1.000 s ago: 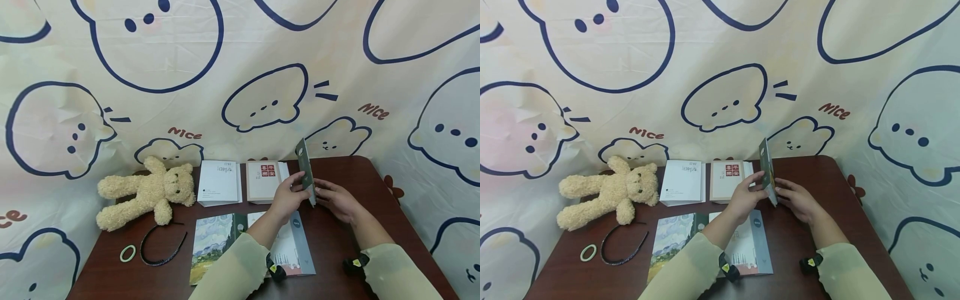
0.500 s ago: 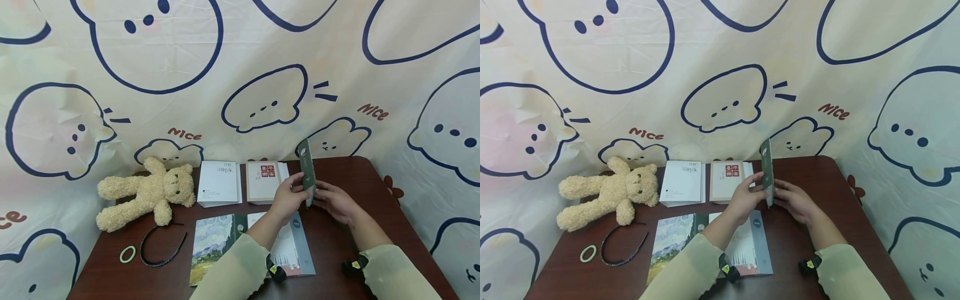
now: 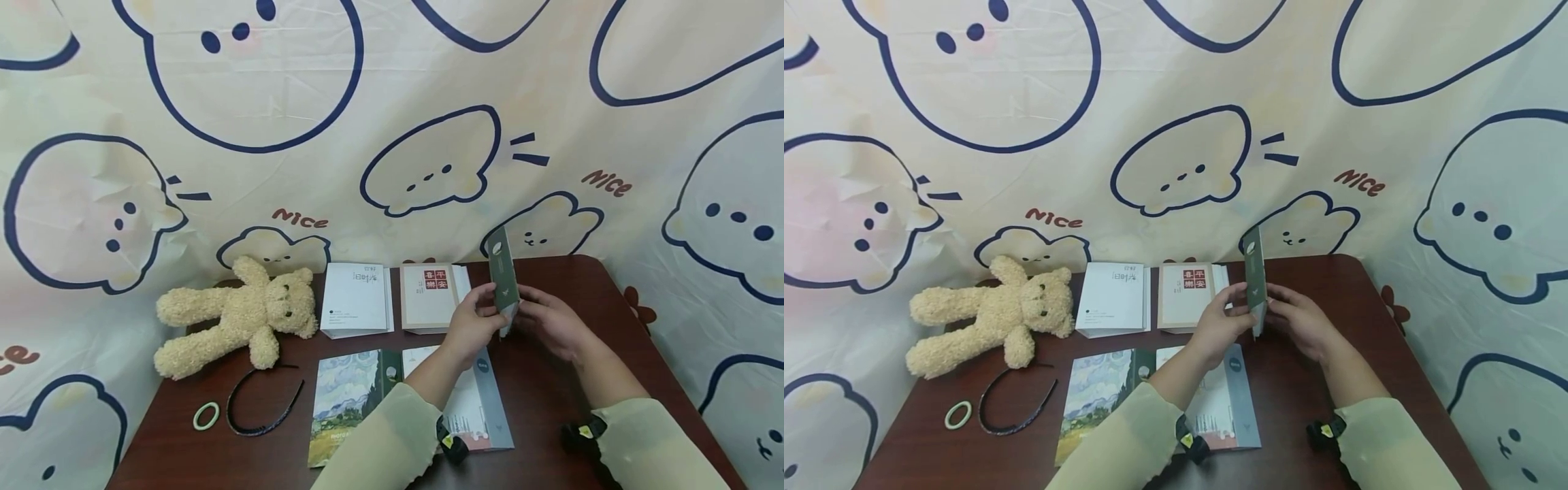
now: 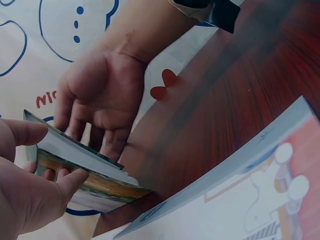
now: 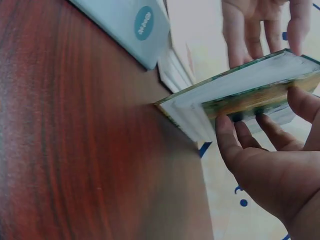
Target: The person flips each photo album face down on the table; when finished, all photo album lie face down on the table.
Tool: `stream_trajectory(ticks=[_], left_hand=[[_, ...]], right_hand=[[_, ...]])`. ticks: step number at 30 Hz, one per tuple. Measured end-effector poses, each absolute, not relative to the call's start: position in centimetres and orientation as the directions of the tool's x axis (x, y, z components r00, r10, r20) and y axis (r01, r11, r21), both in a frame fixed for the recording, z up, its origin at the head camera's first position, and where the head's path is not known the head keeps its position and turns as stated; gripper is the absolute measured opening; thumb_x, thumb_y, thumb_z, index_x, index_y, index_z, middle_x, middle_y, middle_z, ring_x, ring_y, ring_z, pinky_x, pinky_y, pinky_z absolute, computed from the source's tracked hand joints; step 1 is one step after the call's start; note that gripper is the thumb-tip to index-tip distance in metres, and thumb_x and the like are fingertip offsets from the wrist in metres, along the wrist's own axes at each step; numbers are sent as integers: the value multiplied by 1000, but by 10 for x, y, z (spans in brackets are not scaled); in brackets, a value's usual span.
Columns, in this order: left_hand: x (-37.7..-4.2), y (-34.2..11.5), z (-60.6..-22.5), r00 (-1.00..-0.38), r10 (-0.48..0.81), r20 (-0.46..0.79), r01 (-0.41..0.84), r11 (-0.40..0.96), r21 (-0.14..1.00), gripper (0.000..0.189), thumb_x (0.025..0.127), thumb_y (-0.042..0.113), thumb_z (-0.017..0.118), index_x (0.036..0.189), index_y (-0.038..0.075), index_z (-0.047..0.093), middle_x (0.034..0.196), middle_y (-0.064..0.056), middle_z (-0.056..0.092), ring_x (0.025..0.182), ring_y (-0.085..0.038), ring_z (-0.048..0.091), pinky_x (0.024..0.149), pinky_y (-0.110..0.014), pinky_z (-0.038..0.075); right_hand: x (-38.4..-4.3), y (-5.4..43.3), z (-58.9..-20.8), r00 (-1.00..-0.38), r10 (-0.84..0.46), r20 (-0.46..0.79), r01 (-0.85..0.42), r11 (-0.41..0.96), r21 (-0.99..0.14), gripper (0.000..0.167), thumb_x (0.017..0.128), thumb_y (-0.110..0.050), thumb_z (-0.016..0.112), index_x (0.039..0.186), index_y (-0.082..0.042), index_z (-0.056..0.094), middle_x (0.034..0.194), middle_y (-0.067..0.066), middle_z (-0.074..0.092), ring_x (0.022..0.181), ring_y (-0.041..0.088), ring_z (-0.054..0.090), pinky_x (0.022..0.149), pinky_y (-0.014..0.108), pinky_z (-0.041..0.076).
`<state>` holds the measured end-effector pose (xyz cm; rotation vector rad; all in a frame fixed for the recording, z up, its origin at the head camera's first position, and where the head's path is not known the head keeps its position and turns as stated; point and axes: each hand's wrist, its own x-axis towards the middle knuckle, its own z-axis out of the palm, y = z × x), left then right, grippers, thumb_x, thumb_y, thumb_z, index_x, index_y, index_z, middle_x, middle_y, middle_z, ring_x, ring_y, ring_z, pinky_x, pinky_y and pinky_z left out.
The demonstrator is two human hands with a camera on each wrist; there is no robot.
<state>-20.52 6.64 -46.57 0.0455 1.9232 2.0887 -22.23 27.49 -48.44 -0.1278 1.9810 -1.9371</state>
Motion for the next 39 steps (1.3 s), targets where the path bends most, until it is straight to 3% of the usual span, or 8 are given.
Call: stream_trajectory(ticks=[6, 15, 19, 23, 32, 39], left_hand=[[-204, 69, -466, -958, 226, -175, -189, -39, 981, 57, 91, 9, 79, 138, 36, 60, 125, 11, 59, 114, -14, 62, 99, -46, 55], [-202, 71, -467, -953, 225, -202, -215, -34, 976, 56, 91, 10, 79, 141, 29, 60, 124, 6, 62, 113, -16, 63, 99, -48, 55], [-201, 71, -468, -949, 240, -205, -221, -41, 974, 57, 90, 10, 79, 141, 27, 59, 123, 3, 62, 112, -17, 63, 97, -48, 55], [-202, 71, -470, -947, 251, -201, -215, -29, 976, 58, 90, 11, 79, 142, 28, 59, 124, 3, 61, 112, -17, 62, 96, -47, 56], [-201, 73, -473, -937, 261, -234, -237, 21, 971, 60, 90, 14, 80, 144, 23, 57, 129, -2, 63, 120, -20, 64, 103, -51, 52], [-199, 75, -476, -929, 277, -245, -237, 60, 970, 59, 91, 17, 80, 145, 24, 57, 135, -5, 64, 124, -21, 64, 106, -51, 50]], right_hand=[[-219, 274, -471, -939, -301, -167, 156, 59, -986, 72, 109, -43, 54, 163, -4, 27, 157, 20, 40, 128, 25, 59, 117, 58, 33], [-215, 273, -451, -951, -273, -148, 134, 67, -989, 71, 107, -45, 54, 164, -10, 31, 162, 19, 35, 125, 20, 60, 120, 63, 24], [-216, 272, -445, -953, -275, -124, 102, 91, -991, 69, 108, -41, 56, 164, -10, 30, 163, 18, 32, 126, 18, 59, 117, 48, 39], [-217, 273, -441, -957, -270, -104, 78, 105, -991, 69, 107, -35, 60, 165, -13, 29, 163, 17, 28, 126, 18, 56, 105, 30, 50], [-215, 274, -435, -972, -223, -81, 49, 144, -988, 72, 104, -30, 67, 165, -18, 31, 160, 17, 31, 130, 29, 47, 102, 29, 52], [-211, 277, -437, -980, -189, -64, 33, 162, -986, 66, 104, -30, 66, 162, -15, 38, 157, 18, 36, 124, 25, 54, 98, 25, 52]])
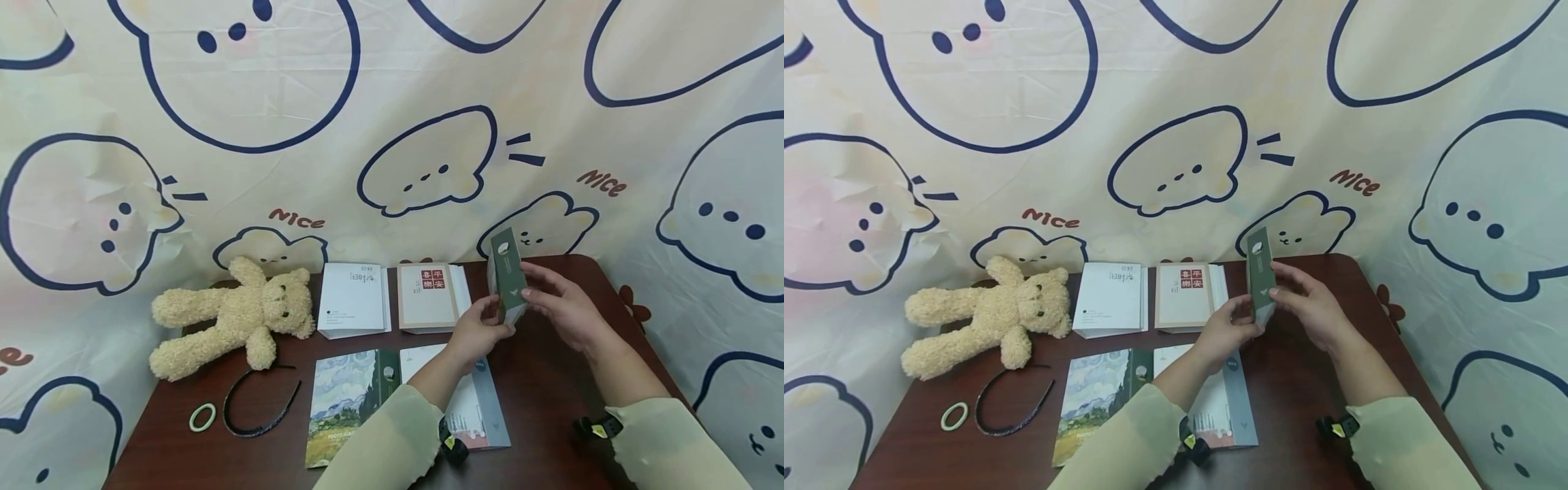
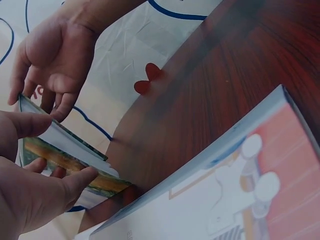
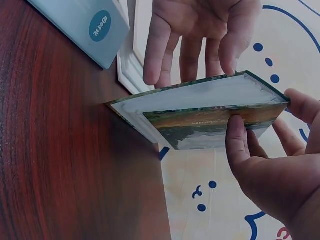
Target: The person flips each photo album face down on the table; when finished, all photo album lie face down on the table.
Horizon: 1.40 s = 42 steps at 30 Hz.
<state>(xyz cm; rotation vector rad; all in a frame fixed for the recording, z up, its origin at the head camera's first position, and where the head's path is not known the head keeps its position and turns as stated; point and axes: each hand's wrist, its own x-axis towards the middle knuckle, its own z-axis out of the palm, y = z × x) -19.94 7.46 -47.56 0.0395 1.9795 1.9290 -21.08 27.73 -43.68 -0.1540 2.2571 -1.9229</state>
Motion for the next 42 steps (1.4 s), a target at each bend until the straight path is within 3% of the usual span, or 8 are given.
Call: stream_trajectory(ticks=[19, 31, 42], left_hand=[[-197, 79, -482, -918, 310, -246, -202, 169, 965, 57, 89, 23, 82, 143, 26, 61, 143, -3, 58, 129, -25, 60, 105, -44, 51], [-195, 83, -489, -906, 340, -253, -213, 152, 965, 55, 89, 19, 81, 140, 17, 63, 140, -4, 62, 130, -23, 59, 107, -41, 50], [-196, 84, -492, -896, 359, -260, -212, 167, 963, 54, 90, 20, 80, 141, 17, 62, 145, -3, 61, 136, -23, 54, 109, -39, 48]], right_hand=[[-205, 297, -446, -987, -154, -54, 33, 141, -989, 57, 107, -28, 62, 157, -10, 42, 151, 15, 37, 119, 17, 55, 93, 17, 51], [-201, 311, -452, -991, -102, -86, 69, 161, -984, 56, 107, -26, 60, 158, -10, 42, 154, 18, 36, 114, 8, 60, 91, 16, 53], [-201, 328, -464, -993, -90, -75, 72, 39, -997, 55, 106, -18, 62, 156, -7, 43, 135, 4, 48, 105, 7, 62, 88, 19, 54]])
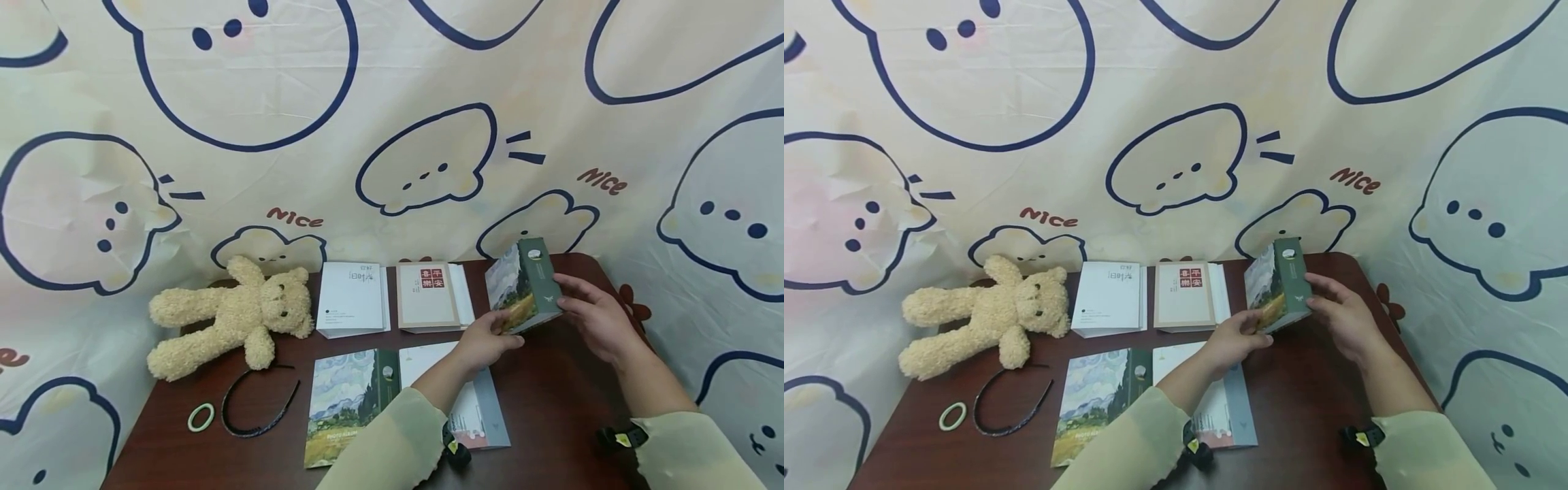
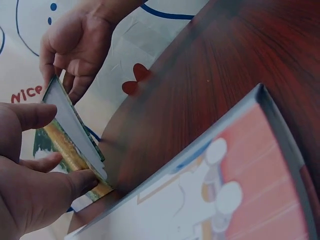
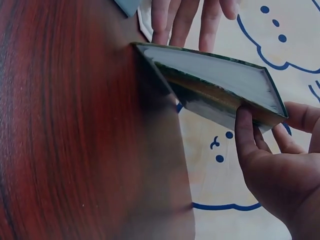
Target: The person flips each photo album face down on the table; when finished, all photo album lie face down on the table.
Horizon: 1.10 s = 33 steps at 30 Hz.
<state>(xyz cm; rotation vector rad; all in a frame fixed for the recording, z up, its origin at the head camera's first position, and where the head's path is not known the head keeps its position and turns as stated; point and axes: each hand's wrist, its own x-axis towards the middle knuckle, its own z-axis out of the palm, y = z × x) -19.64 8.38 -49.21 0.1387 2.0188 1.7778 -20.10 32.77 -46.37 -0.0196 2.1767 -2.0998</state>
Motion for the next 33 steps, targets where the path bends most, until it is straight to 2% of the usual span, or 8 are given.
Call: stream_trajectory(ticks=[5, 12, 17, 22, 33], left_hand=[[-195, 86, -494, -894, 363, -262, -221, 152, 963, 58, 91, 18, 80, 145, 13, 59, 148, -5, 58, 141, -24, 51, 110, -38, 47], [-196, 87, -494, -888, 370, -273, -224, 171, 959, 65, 92, 19, 79, 150, 10, 53, 152, -7, 54, 142, -25, 49, 112, -40, 45], [-198, 87, -493, -889, 361, -281, -229, 181, 956, 68, 92, 19, 79, 152, 7, 50, 153, -9, 53, 142, -26, 49, 113, -41, 44], [-198, 88, -493, -890, 346, -296, -237, 204, 950, 69, 92, 21, 79, 153, 8, 49, 154, -8, 52, 143, -25, 48, 113, -41, 43], [-200, 86, -496, -892, 318, -321, -252, 242, 937, 75, 91, 22, 80, 156, 12, 46, 155, -6, 52, 145, -26, 45, 113, -45, 44]], right_hand=[[-203, 333, -469, -993, -72, -90, 91, 1, -996, 55, 106, -15, 61, 157, -5, 41, 135, 2, 50, 105, 7, 62, 87, 21, 55], [-208, 337, -476, -986, -23, -166, 163, 87, -983, 59, 108, -21, 58, 161, -9, 37, 156, 19, 34, 110, 9, 57, 88, 21, 54], [-214, 335, -485, -980, 36, -194, 197, 237, -951, 72, 105, -37, 64, 163, -9, 32, 162, 24, 30, 122, 21, 50, 87, 18, 51], [-220, 333, -493, -975, 72, -209, 221, 309, -925, 82, 101, -42, 68, 164, -6, 29, 162, 26, 31, 134, 33, 43, 84, 13, 46], [-226, 332, -501, -962, 113, -249, 273, 342, -899, 77, 103, -28, 67, 165, -6, 26, 163, 30, 30, 141, 41, 39, 78, 9, 45]])
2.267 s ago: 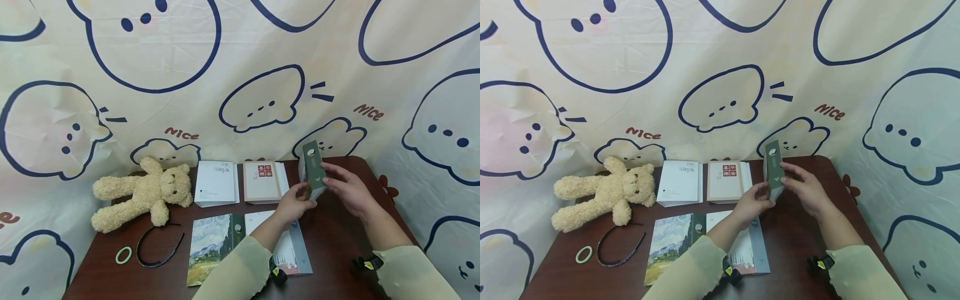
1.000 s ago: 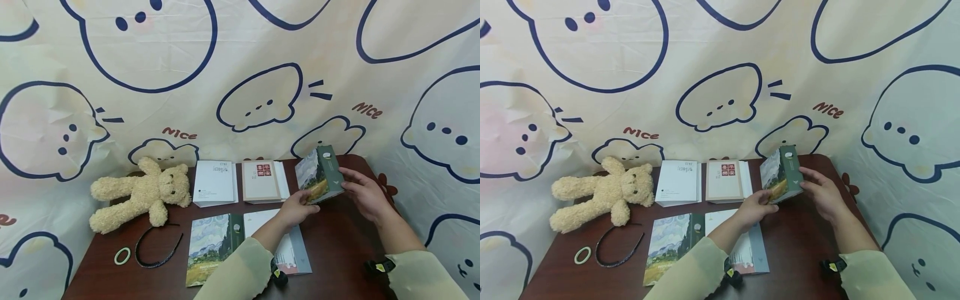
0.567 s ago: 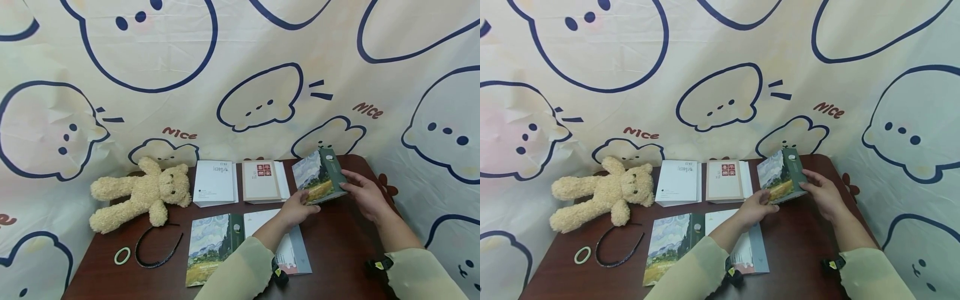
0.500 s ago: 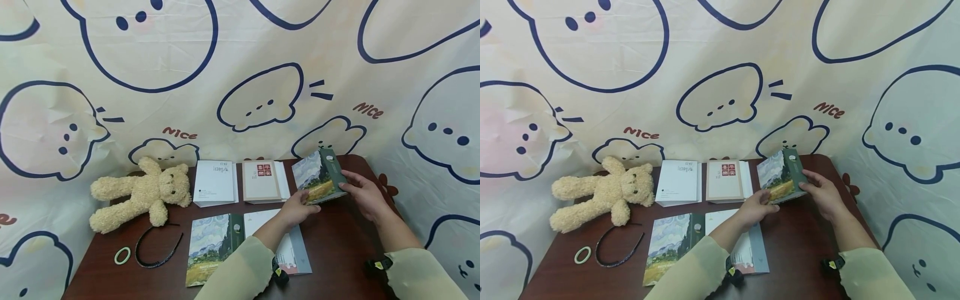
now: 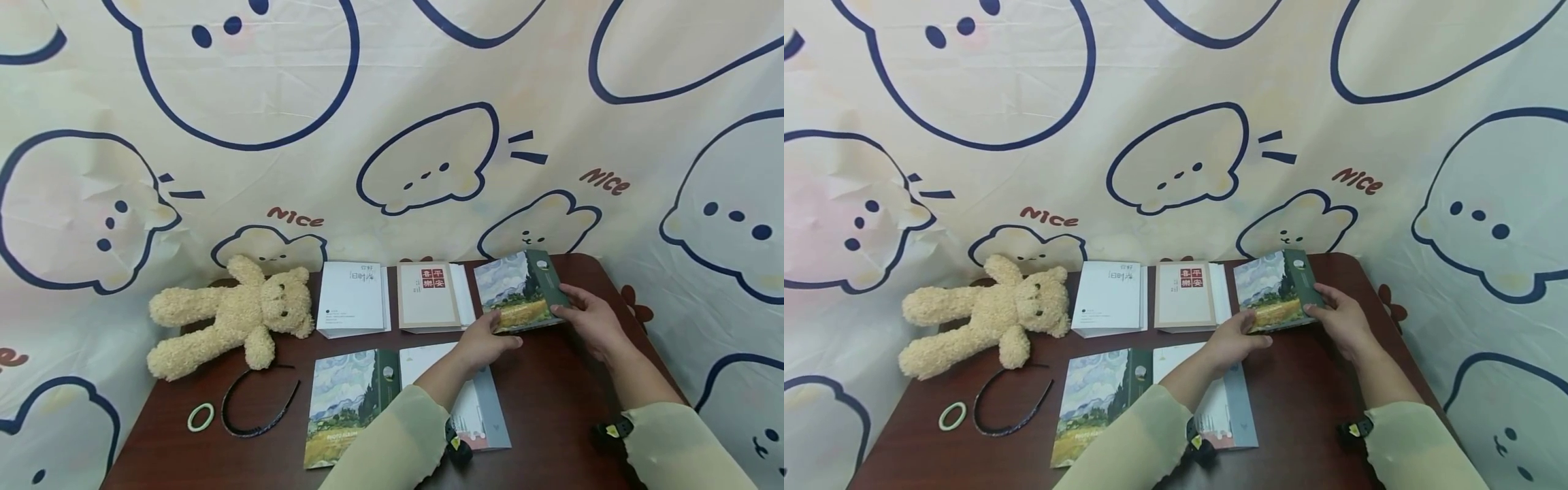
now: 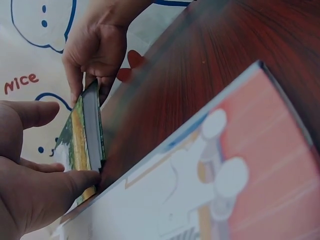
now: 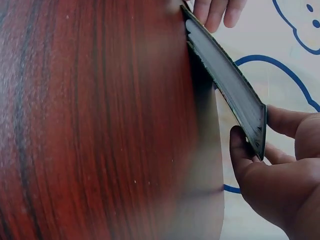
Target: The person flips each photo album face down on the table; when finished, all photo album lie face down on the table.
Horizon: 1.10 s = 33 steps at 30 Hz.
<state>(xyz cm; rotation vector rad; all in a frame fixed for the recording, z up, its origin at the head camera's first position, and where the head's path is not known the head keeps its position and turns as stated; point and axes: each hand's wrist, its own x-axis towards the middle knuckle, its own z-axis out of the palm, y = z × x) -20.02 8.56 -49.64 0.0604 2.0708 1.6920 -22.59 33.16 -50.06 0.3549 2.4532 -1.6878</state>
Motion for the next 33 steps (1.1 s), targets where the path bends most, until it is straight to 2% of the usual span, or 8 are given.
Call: stream_trajectory(ticks=[5, 9, 13, 18, 25, 33], left_hand=[[-203, 85, -501, -894, 318, -316, -243, 248, 938, 75, 91, 23, 80, 157, 13, 46, 156, -5, 51, 146, -25, 44, 113, -45, 43], [-205, 83, -502, -891, 326, -317, -243, 247, 938, 76, 91, 23, 80, 158, 13, 45, 157, -5, 50, 146, -25, 43, 114, -46, 42], [-207, 81, -501, -884, 335, -327, -257, 237, 937, 76, 92, 24, 79, 158, 12, 44, 158, -4, 49, 147, -25, 42, 116, -46, 40], [-208, 80, -501, -876, 343, -340, -271, 232, 934, 76, 92, 24, 79, 158, 12, 43, 159, -4, 48, 147, -25, 42, 117, -46, 39], [-210, 79, -502, -873, 363, -326, -256, 229, 939, 78, 93, 25, 78, 160, 16, 40, 160, -2, 45, 149, -24, 40, 116, -47, 40], [-210, 79, -501, -881, 362, -304, -226, 242, 944, 77, 93, 23, 78, 160, 16, 42, 159, -2, 48, 148, -24, 41, 115, -45, 41]], right_hand=[[-229, 332, -504, -961, 109, -253, 275, 363, -890, 76, 103, -27, 67, 164, -5, 27, 162, 31, 31, 140, 41, 40, 82, 13, 46], [-232, 333, -508, -963, 107, -246, 268, 395, -879, 75, 104, -27, 66, 164, -4, 27, 161, 31, 32, 140, 41, 40, 98, 33, 48], [-234, 334, -511, -966, 106, -236, 259, 418, -871, 74, 105, -28, 64, 163, -2, 28, 161, 32, 33, 141, 43, 40, 106, 49, 44], [-236, 334, -513, -962, 113, -247, 271, 439, -856, 72, 105, -26, 64, 162, 0, 29, 161, 33, 31, 143, 46, 37, 112, 57, 40], [-239, 334, -516, -953, 139, -268, 301, 509, -807, 69, 105, -27, 62, 160, 3, 33, 161, 35, 28, 142, 49, 34, 113, 63, 35], [-237, 337, -521, -970, 109, -218, 239, 609, -756, 67, 106, -30, 60, 156, 8, 36, 154, 38, 37, 133, 49, 42, 107, 64, 40]])
